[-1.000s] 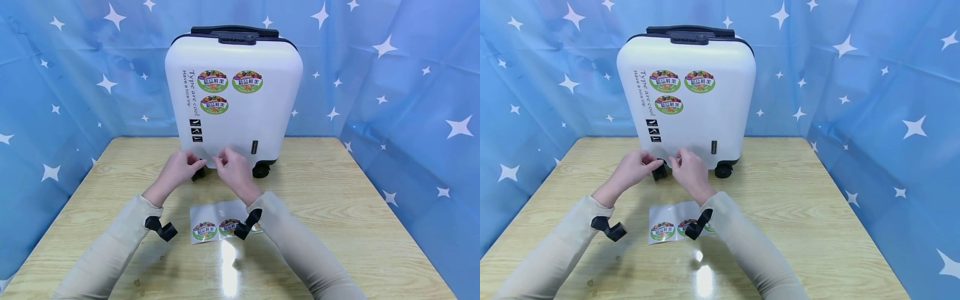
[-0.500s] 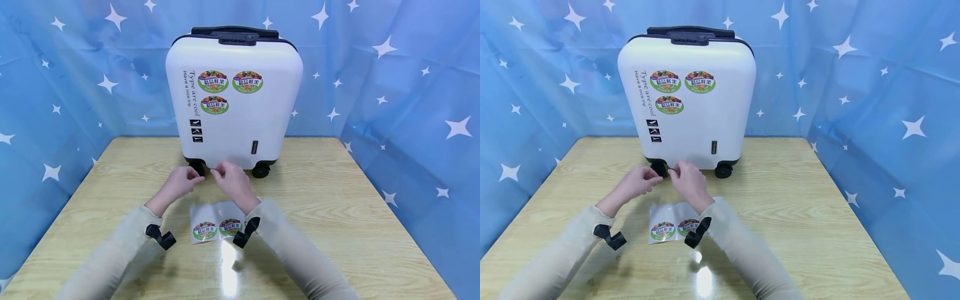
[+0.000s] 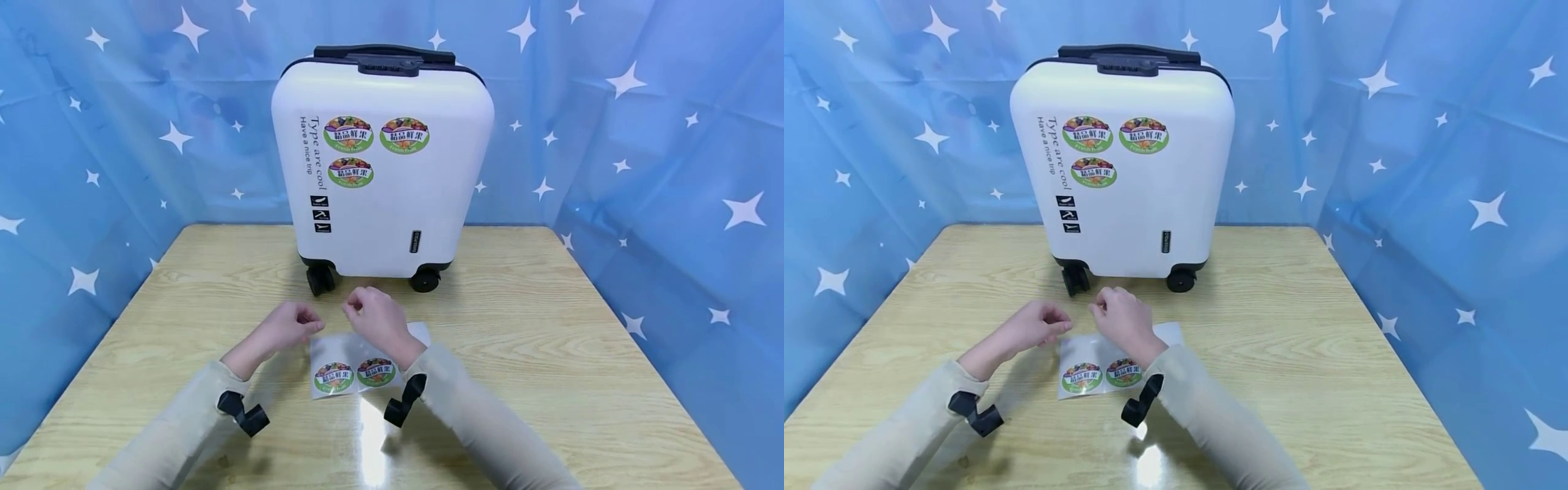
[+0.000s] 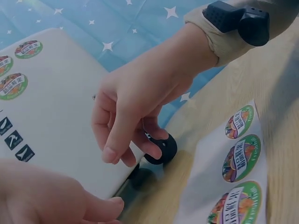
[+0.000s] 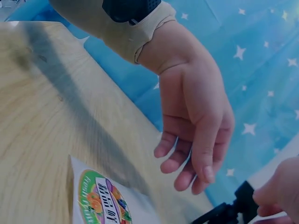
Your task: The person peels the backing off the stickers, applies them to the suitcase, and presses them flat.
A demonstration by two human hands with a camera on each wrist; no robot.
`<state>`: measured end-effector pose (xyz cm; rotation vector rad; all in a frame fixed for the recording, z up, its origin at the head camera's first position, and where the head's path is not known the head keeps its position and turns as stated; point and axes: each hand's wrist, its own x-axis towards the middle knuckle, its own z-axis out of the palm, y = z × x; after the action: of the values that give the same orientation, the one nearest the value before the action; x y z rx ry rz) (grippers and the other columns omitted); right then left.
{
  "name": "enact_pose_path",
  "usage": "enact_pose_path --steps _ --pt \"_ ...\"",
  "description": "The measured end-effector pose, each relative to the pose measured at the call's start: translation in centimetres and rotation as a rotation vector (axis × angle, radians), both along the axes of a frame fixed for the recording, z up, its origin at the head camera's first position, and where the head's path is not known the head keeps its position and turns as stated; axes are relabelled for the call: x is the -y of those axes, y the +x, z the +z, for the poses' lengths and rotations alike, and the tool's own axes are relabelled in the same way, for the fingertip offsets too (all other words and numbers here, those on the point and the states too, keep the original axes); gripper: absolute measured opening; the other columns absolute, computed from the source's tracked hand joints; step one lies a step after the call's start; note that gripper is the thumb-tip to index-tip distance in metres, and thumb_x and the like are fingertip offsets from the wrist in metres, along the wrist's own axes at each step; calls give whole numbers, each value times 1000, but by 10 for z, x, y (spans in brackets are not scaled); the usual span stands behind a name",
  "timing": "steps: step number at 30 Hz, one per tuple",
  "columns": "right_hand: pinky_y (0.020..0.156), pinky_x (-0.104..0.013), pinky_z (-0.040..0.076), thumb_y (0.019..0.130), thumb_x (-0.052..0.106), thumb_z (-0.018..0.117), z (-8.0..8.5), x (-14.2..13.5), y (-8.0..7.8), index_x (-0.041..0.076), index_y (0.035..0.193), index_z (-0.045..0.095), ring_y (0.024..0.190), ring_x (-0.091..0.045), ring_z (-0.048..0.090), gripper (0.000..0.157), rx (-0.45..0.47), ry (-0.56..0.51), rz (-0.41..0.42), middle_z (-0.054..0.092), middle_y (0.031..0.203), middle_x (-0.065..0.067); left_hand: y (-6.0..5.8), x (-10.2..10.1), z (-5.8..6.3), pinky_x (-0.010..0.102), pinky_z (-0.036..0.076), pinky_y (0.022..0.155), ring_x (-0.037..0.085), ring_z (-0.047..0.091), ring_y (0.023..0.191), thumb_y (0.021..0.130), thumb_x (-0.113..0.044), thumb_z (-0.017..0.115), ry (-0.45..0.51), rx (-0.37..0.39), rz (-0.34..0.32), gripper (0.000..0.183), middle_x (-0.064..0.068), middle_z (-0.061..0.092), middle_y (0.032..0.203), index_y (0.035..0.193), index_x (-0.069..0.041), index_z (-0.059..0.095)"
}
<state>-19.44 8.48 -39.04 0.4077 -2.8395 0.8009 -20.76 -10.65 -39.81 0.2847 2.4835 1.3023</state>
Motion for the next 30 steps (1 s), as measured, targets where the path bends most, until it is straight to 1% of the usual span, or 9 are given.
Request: enact_pose_path --steps 4,7,11,16,21,24,26,28,30 --pt "58 -24 44 90 28 61 -2 4 7 16 94 66 76 -11 58 14 -1 32 50 63 91 4 9 7 -6 36 49 59 24 56 68 90 -12 60 40 36 -5 17 15 59 83 96 4 61" --pt "61 -24 45 90 30 60 -4 6 12 16 95 67 79 -12 59 16 4 69 94 62 94 3 18 12 -8 36 50 60 24 57 69 90 -12 60 22 16 -11 19 14 59 82 95 5 61" --pt "62 -23 45 90 33 60 -8 7 18 17 96 68 80 -11 57 19 24 130 128 61 93 4 27 16 -10 33 49 60 21 57 71 89 -17 61 -65 -47 4 20 9 59 81 93 3 62" --pt "56 -23 44 90 37 60 -16 6 25 17 102 69 76 -10 54 25 62 218 163 61 96 2 38 14 -15 29 42 55 16 50 64 89 -21 62 -199 -72 43 21 5 55 76 92 0 60" --pt "50 -22 42 90 37 60 -23 5 32 15 110 67 62 -6 51 30 120 261 209 57 104 -2 49 7 -21 28 36 49 15 45 55 90 -23 62 -297 -93 43 23 4 49 66 83 -2 55" --pt "51 -21 42 90 36 60 -27 5 36 15 112 66 65 -5 51 31 135 295 244 55 106 -2 54 4 -23 27 34 48 14 42 52 89 -24 62 -340 -97 37 24 3 48 62 77 -5 53" --pt "51 -22 42 90 35 61 -29 5 38 16 109 67 71 -7 53 28 132 316 256 54 105 -1 55 3 -25 27 34 48 14 43 53 89 -23 62 -358 -103 42 24 3 48 63 75 -6 53" --pt "51 -23 42 88 36 63 -31 5 40 18 99 68 75 -8 53 21 123 342 266 54 103 0 55 3 -26 27 35 49 15 44 54 89 -23 62 -372 -111 47 23 2 49 64 75 -6 55" --pt "49 -23 41 86 36 66 -34 5 41 20 89 66 75 -8 52 16 122 353 272 52 98 1 55 2 -28 27 35 49 15 45 56 89 -22 61 -386 -111 60 22 3 49 65 75 -6 55"
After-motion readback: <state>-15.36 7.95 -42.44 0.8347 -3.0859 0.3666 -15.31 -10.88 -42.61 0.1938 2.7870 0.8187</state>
